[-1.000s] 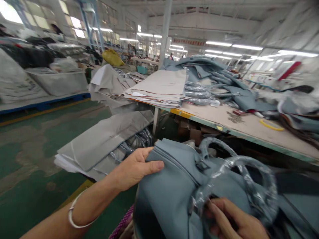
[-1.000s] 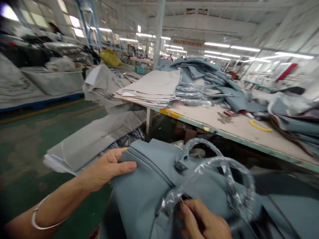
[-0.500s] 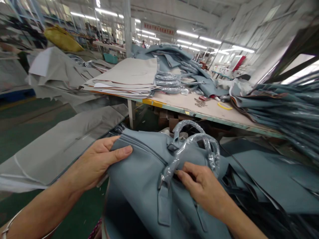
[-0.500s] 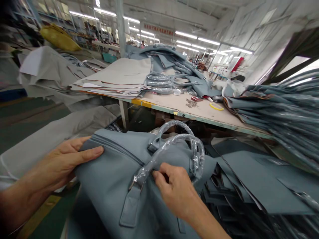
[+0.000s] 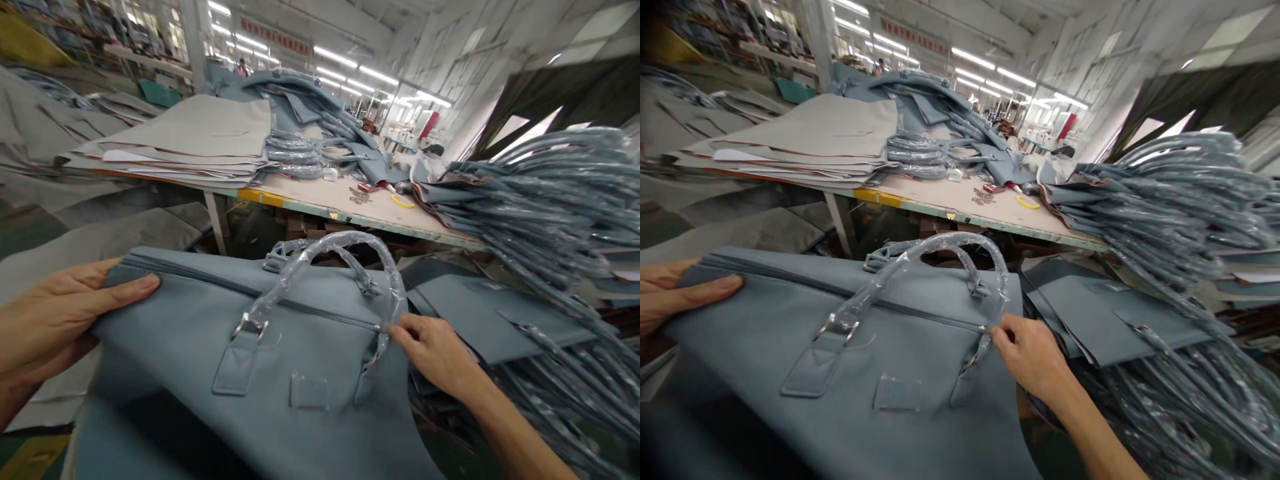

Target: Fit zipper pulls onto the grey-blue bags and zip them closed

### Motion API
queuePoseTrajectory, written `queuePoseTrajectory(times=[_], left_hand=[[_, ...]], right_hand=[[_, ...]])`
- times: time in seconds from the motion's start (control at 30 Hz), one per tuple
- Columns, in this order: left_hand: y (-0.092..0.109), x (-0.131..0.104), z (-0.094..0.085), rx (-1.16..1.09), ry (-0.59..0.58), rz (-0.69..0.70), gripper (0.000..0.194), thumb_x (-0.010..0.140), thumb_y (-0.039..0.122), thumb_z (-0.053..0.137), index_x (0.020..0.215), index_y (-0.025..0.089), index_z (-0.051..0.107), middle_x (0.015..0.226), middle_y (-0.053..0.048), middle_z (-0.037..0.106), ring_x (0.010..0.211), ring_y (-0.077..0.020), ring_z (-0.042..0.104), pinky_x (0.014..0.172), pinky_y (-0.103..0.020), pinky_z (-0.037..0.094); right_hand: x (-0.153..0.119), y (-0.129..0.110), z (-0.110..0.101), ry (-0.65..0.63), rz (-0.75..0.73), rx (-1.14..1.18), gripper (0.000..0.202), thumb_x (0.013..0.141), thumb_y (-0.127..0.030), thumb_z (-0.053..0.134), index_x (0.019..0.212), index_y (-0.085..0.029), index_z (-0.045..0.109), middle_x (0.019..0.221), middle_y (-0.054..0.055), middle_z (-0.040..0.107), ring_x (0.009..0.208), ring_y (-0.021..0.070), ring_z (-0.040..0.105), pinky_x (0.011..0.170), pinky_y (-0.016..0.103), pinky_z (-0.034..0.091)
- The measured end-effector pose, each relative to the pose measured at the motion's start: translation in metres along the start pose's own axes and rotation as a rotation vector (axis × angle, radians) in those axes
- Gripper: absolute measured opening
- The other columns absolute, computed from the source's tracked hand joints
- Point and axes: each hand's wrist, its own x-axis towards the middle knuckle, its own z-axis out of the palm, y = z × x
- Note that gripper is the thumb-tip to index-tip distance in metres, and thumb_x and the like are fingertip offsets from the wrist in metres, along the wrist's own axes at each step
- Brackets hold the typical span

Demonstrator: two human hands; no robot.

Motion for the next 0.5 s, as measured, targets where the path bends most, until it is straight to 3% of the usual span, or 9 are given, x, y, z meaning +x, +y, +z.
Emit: queuePoseTrajectory(times=[0.07, 0.13, 0.2, 0.3, 0.4, 0.5], left_hand=[[-0.007, 0.006, -0.002, -0.017, -0.122, -0.039, 0.045, 0.075, 0.028, 0.082, 0.114, 0.015, 0.064, 0.070, 0.007, 0.070, 0.055, -0.0081, 0.060, 0.051, -0.014, 0.048], [-0.014, 0.009, -0.003, -0.034, -0.147, -0.073, 0.043, 0.071, 0.026, 0.085, 0.108, 0.016, 0.065, 0.077, 0.007, 0.073, 0.059, -0.0078, 0.062, 0.054, -0.013, 0.050], [-0.021, 0.009, -0.001, -0.063, -0.135, -0.096, 0.041, 0.066, 0.025, 0.089, 0.100, 0.016, 0.067, 0.080, 0.007, 0.073, 0.064, -0.0085, 0.063, 0.057, -0.013, 0.052], [-0.029, 0.005, 0.004, -0.112, -0.110, -0.087, 0.039, 0.060, 0.024, 0.092, 0.091, 0.016, 0.068, 0.077, 0.008, 0.073, 0.067, -0.0089, 0.064, 0.059, -0.012, 0.053], [-0.036, 0.004, 0.007, -0.109, -0.091, -0.061, 0.040, 0.061, 0.031, 0.092, 0.092, 0.018, 0.069, 0.078, 0.007, 0.073, 0.064, -0.0088, 0.063, 0.056, -0.013, 0.053], [-0.042, 0.007, 0.005, -0.090, -0.090, -0.035, 0.041, 0.063, 0.037, 0.091, 0.093, 0.020, 0.070, 0.080, 0.007, 0.074, 0.060, -0.0075, 0.061, 0.055, -0.013, 0.053]], right_hand=[[0.005, -0.001, 0.001, 0.012, -0.013, 0.170, 0.045, 0.090, -0.052, 0.047, 0.060, -0.018, 0.045, 0.057, -0.001, 0.043, 0.058, 0.0147, 0.042, 0.056, 0.029, 0.027], [0.015, 0.004, 0.008, 0.053, 0.020, 0.367, 0.043, 0.088, -0.056, 0.052, 0.071, -0.017, 0.055, 0.066, 0.000, 0.051, 0.064, 0.0153, 0.047, 0.059, 0.027, 0.033], [0.028, 0.013, 0.021, 0.112, 0.102, 0.487, 0.048, 0.086, -0.060, 0.054, 0.099, -0.014, 0.059, 0.085, 0.005, 0.060, 0.072, 0.0173, 0.055, 0.061, 0.027, 0.040], [0.050, 0.022, 0.047, 0.095, 0.201, 0.587, 0.070, 0.082, -0.058, 0.059, 0.131, -0.010, 0.044, 0.098, 0.010, 0.064, 0.071, 0.0183, 0.062, 0.053, 0.025, 0.043], [0.068, 0.019, 0.070, 0.069, 0.227, 0.654, 0.070, 0.075, -0.048, 0.070, 0.129, -0.009, 0.047, 0.082, 0.007, 0.066, 0.066, 0.0183, 0.060, 0.049, 0.023, 0.041], [0.073, 0.008, 0.079, 0.088, 0.223, 0.746, 0.064, 0.070, -0.045, 0.072, 0.120, -0.009, 0.053, 0.087, 0.009, 0.067, 0.071, 0.0211, 0.061, 0.052, 0.025, 0.043]])
